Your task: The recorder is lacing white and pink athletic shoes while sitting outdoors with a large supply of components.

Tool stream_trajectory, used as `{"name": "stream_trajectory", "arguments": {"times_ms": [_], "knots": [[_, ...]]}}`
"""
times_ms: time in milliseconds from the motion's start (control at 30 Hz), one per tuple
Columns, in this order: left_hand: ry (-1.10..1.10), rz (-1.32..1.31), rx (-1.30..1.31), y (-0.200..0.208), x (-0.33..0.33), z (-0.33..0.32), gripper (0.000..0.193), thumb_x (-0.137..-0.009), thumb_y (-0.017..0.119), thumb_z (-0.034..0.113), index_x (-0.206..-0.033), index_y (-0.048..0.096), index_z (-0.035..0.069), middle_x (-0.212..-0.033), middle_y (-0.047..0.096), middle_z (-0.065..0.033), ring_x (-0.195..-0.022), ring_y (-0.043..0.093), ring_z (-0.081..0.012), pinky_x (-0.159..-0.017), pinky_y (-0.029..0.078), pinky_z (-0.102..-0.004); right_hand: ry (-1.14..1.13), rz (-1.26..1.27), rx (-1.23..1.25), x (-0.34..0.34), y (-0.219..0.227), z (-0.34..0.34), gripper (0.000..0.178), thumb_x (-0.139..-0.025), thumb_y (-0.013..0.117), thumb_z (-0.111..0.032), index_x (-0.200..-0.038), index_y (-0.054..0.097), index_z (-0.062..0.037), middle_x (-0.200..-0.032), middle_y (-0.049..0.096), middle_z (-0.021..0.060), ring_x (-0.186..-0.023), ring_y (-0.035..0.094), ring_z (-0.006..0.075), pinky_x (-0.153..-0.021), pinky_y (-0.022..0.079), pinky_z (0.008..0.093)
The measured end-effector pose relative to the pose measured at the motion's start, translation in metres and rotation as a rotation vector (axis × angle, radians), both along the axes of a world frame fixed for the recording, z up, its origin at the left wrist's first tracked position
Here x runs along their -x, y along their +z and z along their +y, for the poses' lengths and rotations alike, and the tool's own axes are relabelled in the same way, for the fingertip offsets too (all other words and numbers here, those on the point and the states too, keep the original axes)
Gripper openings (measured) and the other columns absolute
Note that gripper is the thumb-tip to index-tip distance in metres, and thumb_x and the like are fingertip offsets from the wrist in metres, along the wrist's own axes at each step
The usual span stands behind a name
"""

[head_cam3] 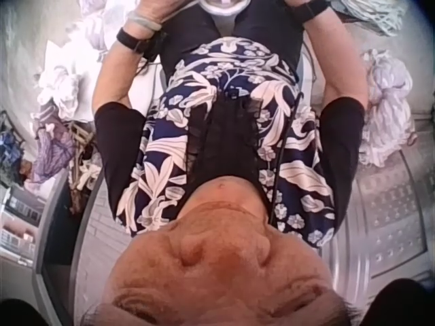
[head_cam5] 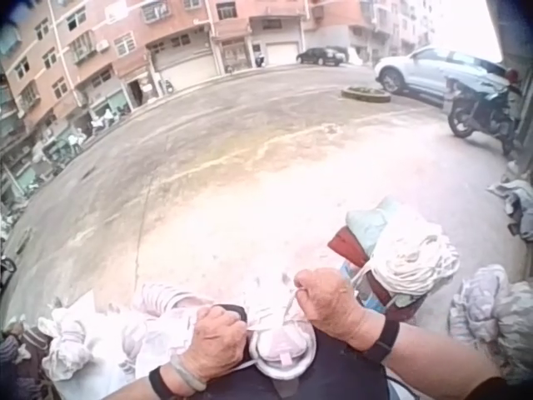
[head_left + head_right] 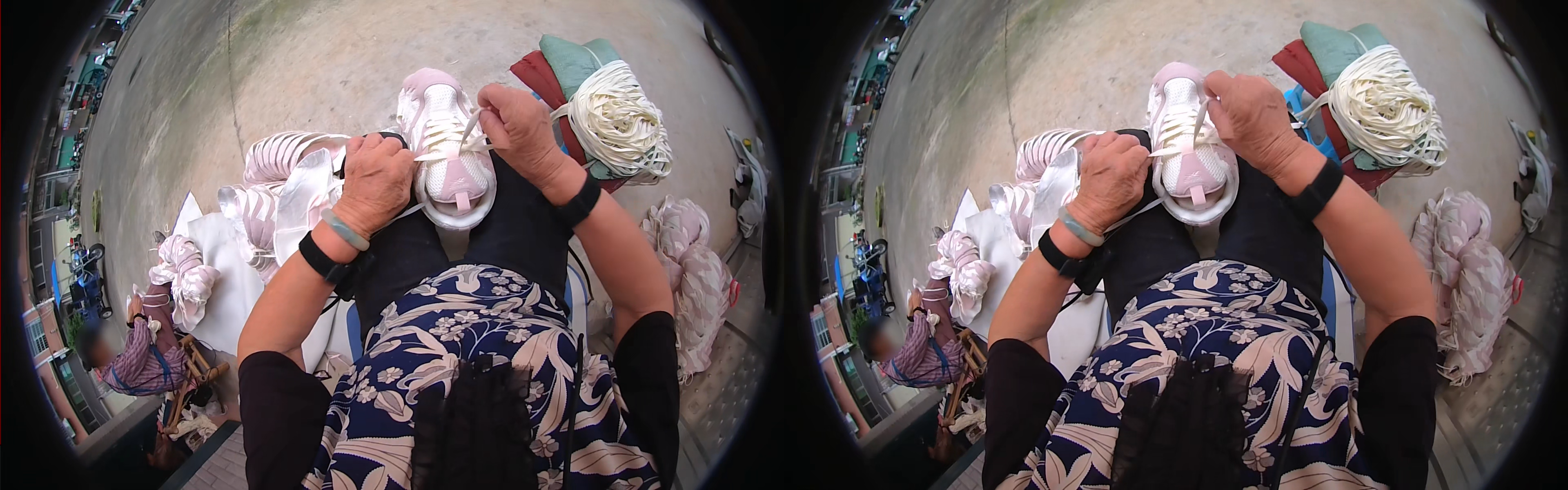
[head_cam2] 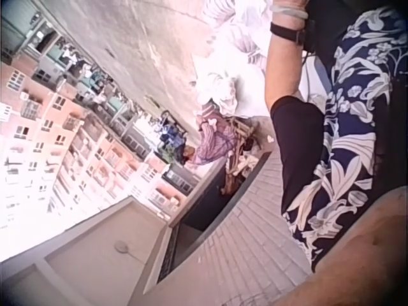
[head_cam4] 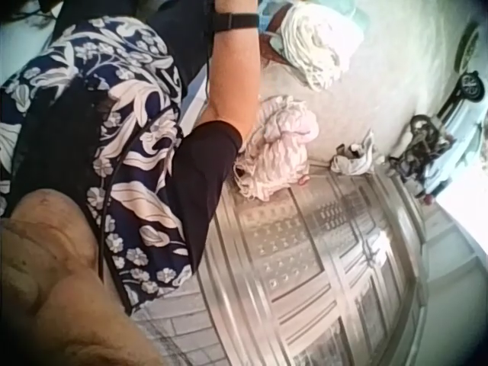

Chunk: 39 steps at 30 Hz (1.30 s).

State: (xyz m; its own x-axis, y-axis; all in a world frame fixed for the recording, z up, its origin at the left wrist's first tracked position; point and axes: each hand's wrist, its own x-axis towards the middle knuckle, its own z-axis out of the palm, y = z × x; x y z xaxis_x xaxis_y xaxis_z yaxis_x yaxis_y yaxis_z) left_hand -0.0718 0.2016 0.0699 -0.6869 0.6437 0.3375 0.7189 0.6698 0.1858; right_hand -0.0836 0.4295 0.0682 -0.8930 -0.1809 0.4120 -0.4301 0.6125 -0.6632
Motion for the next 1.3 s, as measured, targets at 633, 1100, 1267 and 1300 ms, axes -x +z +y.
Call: {"name": "stream_trajectory", "arguments": {"times_ms": [633,1100,1267,1300], "knots": [[0.034,-0.048,-0.013,0.002,-0.006,-0.006,0.007,-0.072,0.059,0.005,-0.070,0.053,0.006,-0.072,0.051,-0.0087,-0.070,0.051,-0.0279,-0.064,0.039,-0.0373,0.308,-0.934,0.340,0.009,0.020,0.016,0.006,-0.071,0.060,-0.006,-0.075,0.059,-0.0013,-0.064,0.056,0.0036,-0.061,0.054,0.0110,-0.057,0.043,0.0250],[0.237,-0.416,-0.254,0.020,-0.015,-0.017,0.026,-0.076,0.063,0.016,-0.058,0.050,0.003,-0.054,0.047,-0.0142,-0.050,0.048,-0.0308,-0.047,0.037,-0.0381,0.075,-0.516,-0.038,0.000,-0.007,-0.002,0.023,-0.071,0.059,-0.021,-0.066,0.054,0.0017,-0.059,0.053,0.0124,-0.055,0.051,0.0220,-0.053,0.040,0.0335],[0.276,-0.453,-0.274,0.011,0.002,-0.025,0.032,-0.075,0.062,0.019,-0.053,0.048,0.000,-0.048,0.043,-0.0168,-0.041,0.041,-0.0287,-0.042,0.033,-0.0375,-0.017,-0.310,-0.149,-0.003,-0.010,-0.017,0.025,-0.068,0.051,-0.024,-0.067,0.058,0.0003,-0.073,0.058,0.0199,-0.075,0.057,0.0361,-0.070,0.045,0.0435],[0.268,-0.430,-0.274,0.009,0.005,-0.025,0.032,-0.074,0.062,0.020,-0.053,0.048,0.000,-0.048,0.043,-0.0169,-0.041,0.042,-0.0284,-0.042,0.034,-0.0373,-0.037,-0.277,-0.136,-0.002,-0.012,-0.018,0.025,-0.067,0.051,-0.023,-0.067,0.058,0.0009,-0.075,0.057,0.0208,-0.077,0.057,0.0362,-0.072,0.044,0.0435]]}}
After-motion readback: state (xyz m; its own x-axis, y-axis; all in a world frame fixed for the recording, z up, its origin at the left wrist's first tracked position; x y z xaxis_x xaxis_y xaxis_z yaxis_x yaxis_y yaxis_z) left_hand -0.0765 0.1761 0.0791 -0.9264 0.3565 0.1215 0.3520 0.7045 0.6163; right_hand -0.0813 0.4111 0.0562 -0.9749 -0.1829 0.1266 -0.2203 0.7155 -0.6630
